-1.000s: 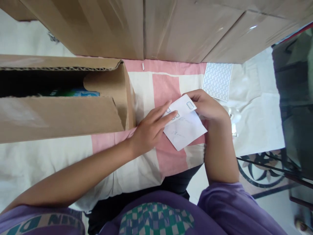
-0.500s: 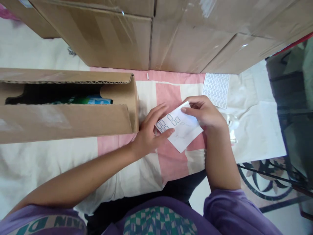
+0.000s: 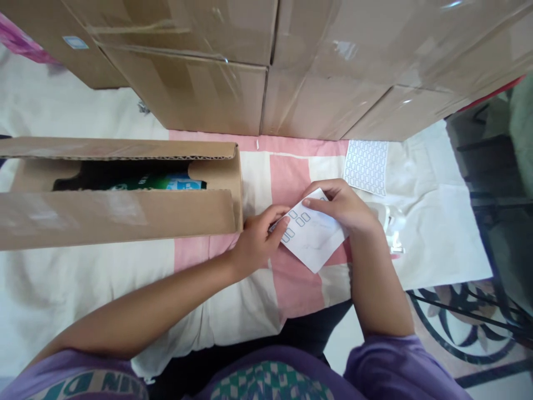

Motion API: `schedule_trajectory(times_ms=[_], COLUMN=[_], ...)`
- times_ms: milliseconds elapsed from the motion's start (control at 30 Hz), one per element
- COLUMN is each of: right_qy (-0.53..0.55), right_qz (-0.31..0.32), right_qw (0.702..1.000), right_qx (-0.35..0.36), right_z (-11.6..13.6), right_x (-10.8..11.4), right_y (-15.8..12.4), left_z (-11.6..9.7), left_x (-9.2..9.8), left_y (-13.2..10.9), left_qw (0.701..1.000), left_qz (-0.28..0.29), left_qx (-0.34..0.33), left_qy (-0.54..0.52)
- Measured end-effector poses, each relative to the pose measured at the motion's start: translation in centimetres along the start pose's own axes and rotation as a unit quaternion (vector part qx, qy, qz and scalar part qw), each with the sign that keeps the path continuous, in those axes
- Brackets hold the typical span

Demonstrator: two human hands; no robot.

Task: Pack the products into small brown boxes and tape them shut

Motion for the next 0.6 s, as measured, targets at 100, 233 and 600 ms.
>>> schedule_trajectory(times_ms=[100, 233, 600], right_qy=[-0.001, -0.023, -0.02], right_qz=[-0.001, -0.011, -0.051], right_qw=[1.0, 1.0, 0.999], right_qx=[-0.002, 0.003, 0.003], right_z=[0.1, 0.2, 0.1], right_x=[-0.1, -0.1, 0.0], right_y=[-0.2, -0.1, 0.1], left_z=[-0.2, -1.0, -2.4], left_x=[0.1, 0.5, 0.0], left_y=[0.0, 0.0, -0.6], left_qw=[1.0, 0.997, 0.957], left_qz=[-0.013, -0.043, -0.047], left_qx=[-0.015, -0.068, -0.247], left_qy=[-0.021, -0.012, 0.148])
Point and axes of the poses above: each hand's wrist, its own y-axis towards the middle knuckle, its own x-axis out of the back of the hand, z = x × y, the point moved 8 cm from there along y, towards the middle knuckle, and after that the axes turned 15 degrees about -z, right-handed, at the moved point
